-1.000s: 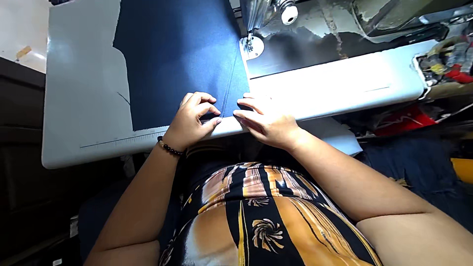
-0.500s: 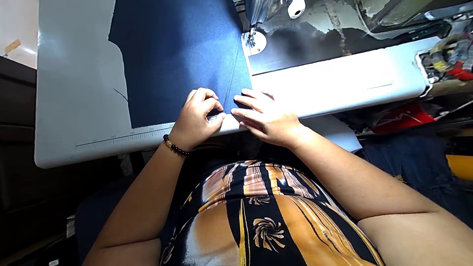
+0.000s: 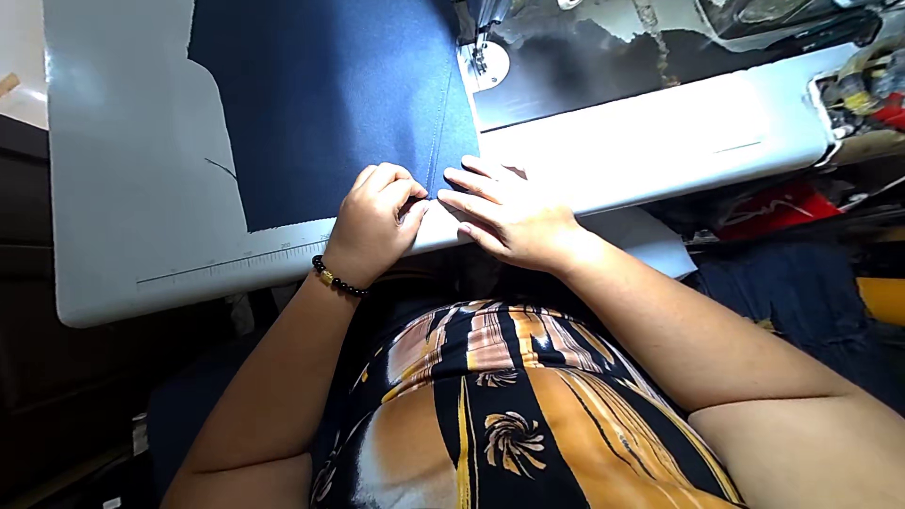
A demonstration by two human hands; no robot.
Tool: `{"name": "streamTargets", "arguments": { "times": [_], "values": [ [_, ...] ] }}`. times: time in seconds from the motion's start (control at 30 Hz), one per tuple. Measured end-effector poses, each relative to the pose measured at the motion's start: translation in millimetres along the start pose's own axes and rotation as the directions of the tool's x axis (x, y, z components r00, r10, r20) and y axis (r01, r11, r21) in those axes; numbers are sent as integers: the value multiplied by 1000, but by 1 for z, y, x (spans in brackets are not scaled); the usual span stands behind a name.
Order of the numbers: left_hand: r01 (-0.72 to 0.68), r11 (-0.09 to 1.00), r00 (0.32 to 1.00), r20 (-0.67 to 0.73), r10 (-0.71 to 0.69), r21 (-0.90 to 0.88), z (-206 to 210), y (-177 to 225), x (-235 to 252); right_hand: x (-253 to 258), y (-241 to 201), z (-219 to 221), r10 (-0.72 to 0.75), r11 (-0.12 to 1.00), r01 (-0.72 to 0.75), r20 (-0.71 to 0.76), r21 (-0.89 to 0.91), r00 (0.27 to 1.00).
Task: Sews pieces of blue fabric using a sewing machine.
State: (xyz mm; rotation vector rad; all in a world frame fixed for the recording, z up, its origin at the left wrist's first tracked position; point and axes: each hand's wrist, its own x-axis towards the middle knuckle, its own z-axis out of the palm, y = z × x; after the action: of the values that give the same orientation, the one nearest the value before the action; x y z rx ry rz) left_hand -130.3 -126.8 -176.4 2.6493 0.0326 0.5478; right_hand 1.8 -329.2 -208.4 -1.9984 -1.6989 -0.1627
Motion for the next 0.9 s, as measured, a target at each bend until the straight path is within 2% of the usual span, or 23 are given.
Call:
{"name": "streamTargets", "arguments": {
  "times": [0.13,0.33,0.9],
  "values": [
    [-13,1000,1000,-14,13,-3,1,-1,2,1,-1,-2,7,1000,-7,17,4,1000],
    [-127,986,989,-56,133,106,5,0,-1,1,-1,-2,15,1000,-15,17,-7,1000],
    [-142,975,987,98,127,169,-6,5,6,2,-1,-2,6,1000,-6,11,-4,1000]
  ]
}}
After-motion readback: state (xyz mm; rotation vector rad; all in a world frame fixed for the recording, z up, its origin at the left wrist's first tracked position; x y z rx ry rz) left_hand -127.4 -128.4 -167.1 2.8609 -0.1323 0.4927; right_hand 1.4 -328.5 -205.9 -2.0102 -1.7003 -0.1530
